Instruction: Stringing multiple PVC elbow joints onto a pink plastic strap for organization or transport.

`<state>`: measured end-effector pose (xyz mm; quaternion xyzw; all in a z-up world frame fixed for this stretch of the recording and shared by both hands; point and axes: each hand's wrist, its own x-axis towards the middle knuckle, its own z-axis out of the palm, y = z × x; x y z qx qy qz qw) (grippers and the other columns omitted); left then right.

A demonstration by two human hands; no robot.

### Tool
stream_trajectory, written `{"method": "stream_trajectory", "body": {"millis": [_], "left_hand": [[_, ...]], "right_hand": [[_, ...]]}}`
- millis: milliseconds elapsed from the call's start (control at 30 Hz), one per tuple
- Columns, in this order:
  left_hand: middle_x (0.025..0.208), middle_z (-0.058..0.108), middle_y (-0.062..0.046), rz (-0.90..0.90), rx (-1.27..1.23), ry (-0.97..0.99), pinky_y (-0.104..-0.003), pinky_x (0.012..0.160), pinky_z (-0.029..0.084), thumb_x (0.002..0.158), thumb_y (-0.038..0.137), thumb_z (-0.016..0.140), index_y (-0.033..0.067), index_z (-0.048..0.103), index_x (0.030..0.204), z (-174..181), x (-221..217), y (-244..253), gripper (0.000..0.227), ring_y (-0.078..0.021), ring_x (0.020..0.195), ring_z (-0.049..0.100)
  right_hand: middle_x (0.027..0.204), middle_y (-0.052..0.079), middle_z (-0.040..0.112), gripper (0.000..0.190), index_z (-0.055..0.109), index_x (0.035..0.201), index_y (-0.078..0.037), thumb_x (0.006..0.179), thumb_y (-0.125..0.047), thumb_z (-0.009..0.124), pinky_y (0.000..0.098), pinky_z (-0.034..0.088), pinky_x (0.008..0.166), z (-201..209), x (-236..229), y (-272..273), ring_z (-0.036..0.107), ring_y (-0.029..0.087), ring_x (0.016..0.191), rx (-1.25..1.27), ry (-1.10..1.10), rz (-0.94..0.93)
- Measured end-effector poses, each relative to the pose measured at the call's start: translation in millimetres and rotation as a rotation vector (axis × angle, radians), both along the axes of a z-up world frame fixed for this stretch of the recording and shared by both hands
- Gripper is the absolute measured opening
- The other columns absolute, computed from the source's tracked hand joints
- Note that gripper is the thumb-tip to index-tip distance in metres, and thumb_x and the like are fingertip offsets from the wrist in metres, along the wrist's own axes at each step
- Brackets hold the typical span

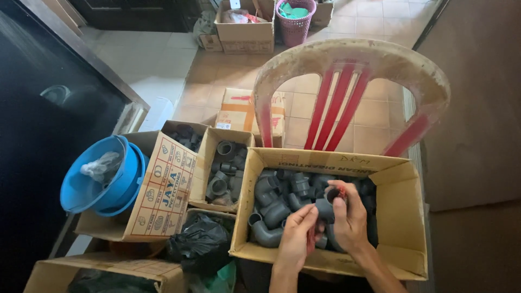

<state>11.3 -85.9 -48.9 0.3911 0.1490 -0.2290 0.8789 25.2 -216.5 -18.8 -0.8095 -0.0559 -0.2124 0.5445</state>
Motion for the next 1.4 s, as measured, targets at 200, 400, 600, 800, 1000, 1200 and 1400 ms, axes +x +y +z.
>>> {"method": "stream_trajectory", "body": {"millis": [200,400,600,800,1000,1200,1400], "left_hand": [[0.059,0.037,0.004,-0.001,0.551,-0.26,-0.028,0.053,0.025,0.107,0.022,0.06,0.0115,0.055,0.071,28.6,0.7,-2.0,0.038,-0.006,0.056,0.032],[0.12,0.068,-0.01,0.214,0.843,-0.691,-0.03,0.087,0.055,0.091,0.012,0.065,0.0079,0.065,0.126,86.1,-3.5,-0.4,0.036,-0.0204,0.11,0.068],[0.131,0.069,-0.009,0.172,0.336,-0.344,-0.028,0.073,0.061,0.09,0.004,0.058,0.0026,0.075,0.116,55.5,-5.1,2.2,0.032,-0.0173,0.116,0.067],[0.091,0.075,-0.009,0.287,0.377,-0.12,-0.027,0.065,0.055,0.098,0.01,0.066,0.0026,0.077,0.103,56.7,7.0,1.0,0.014,-0.0145,0.072,0.064],[0.084,0.066,-0.004,0.602,-0.279,-0.313,-0.038,0.075,0.059,0.101,0.018,0.062,0.0121,0.063,0.115,25.1,47.9,39.4,0.015,-0.0196,0.072,0.064],[0.074,0.064,0.003,0.636,-0.049,-0.258,-0.021,0.039,0.033,0.108,0.025,0.054,0.0151,0.066,0.112,62.1,44.7,69.4,0.016,-0.0049,0.046,0.044],[0.099,0.074,-0.006,-0.204,0.678,-0.36,-0.029,0.085,0.065,0.099,0.024,0.062,0.0029,0.073,0.114,47.7,13.8,22.0,0.028,-0.0116,0.092,0.069]], "right_hand": [[0.11,0.013,0.065,0.029,0.065,0.108,-0.002,0.11,-0.016,0.04,0.0344,0.05,0.095,18.0,3.6,3.0,0.063,0.024,0.105,-0.082,-0.068,-0.064],[0.103,0.014,0.061,0.023,0.065,0.105,-0.002,0.105,-0.014,0.046,0.036,0.05,0.089,-2.6,0.4,-7.2,0.062,0.025,0.095,-0.154,-0.117,0.079],[0.099,0.014,0.058,0.017,0.064,0.101,-0.001,0.102,-0.017,0.057,0.0342,0.05,0.071,5.6,-3.4,0.0,0.059,0.024,0.077,-0.41,-0.183,0.128],[0.097,0.013,0.057,0.014,0.064,0.102,-0.004,0.097,-0.017,0.066,0.0363,0.051,0.066,-8.6,-0.2,-3.5,0.059,0.027,0.076,-0.513,-0.183,0.106],[0.092,0.009,0.051,0.012,0.061,0.099,-0.012,0.097,-0.024,0.066,0.0408,0.048,0.05,-20.3,-0.9,-13.2,0.058,0.027,0.069,-0.669,-0.024,0.213],[0.093,0.009,0.052,0.014,0.064,0.099,-0.01,0.101,-0.024,0.063,0.0412,0.048,0.054,3.3,-1.6,-11.8,0.057,0.027,0.07,-0.638,-0.032,0.182],[0.104,0.014,0.059,0.014,0.063,0.101,-0.006,0.098,-0.02,0.065,0.0391,0.05,0.055,-14.7,2.1,-16.4,0.061,0.029,0.079,-0.672,-0.134,0.133]]}}
